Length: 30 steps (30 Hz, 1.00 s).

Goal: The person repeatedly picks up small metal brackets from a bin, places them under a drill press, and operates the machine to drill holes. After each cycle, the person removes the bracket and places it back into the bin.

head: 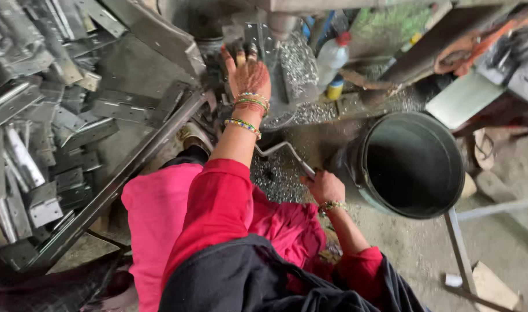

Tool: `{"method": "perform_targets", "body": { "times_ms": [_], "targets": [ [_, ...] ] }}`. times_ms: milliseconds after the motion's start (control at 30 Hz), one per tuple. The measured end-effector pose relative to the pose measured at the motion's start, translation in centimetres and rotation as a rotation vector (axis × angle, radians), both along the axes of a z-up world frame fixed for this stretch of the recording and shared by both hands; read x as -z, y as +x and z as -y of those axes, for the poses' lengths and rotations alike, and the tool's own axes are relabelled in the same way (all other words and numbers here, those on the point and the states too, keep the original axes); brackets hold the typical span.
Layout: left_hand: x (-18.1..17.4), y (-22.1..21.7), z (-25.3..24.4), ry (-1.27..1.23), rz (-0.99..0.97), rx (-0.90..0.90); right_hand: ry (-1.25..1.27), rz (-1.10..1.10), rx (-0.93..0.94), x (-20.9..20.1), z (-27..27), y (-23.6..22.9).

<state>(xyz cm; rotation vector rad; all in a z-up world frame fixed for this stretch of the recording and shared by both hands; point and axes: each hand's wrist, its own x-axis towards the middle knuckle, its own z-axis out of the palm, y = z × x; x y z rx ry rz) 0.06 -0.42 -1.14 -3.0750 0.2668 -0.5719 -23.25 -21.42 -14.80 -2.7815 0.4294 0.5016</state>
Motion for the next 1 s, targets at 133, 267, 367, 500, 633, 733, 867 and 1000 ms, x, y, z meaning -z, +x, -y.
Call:
{"method": "perform_targets", "body": {
  "times_ms": [133, 267, 367, 500, 633, 733, 867, 1000],
  "targets": [
    [-1.5, -1.8, -2.8, -0.241, 0.197, 0.116, 0.003, 0.134, -0.091, -5.1, 0.5, -0.5],
    [-3.8, -7.9, -9.7, -0.306, -0.300, -0.050, -0.064, 0.740, -0.241, -14.1, -1.0, -0.9],
    [-3.6, -9.4, -16.5, -0.236, -0.104, -0.245, 0.120, 0.912, -0.195, -18.8, -2.8, 0.9],
    [0.2, -8.2, -20.4, -0.233, 0.002, -0.340, -0.101, 1.024, -0.236, -21.3, -4.6, 2.8],
    [2.1, -5.5, -20.1, -0.149, -0.096, -0.356, -0.164, 1.063, -0.220, -21.1, -4.8, 3.6],
    [2.6, -5.1, -19.9, -0.220, 0.056, -0.342, -0.268, 1.028, -0.252, -20.6, -4.6, 3.8],
    [3.7, -4.2, -19.5, -0.258, -0.061, -0.369, -0.362, 0.991, -0.249, -20.6, -4.8, 3.9],
    [3.1, -4.5, -19.1, -0.320, 0.005, -0.346, -0.326, 0.880, -0.205, -21.9, -5.7, 3.9]
  ]
}}
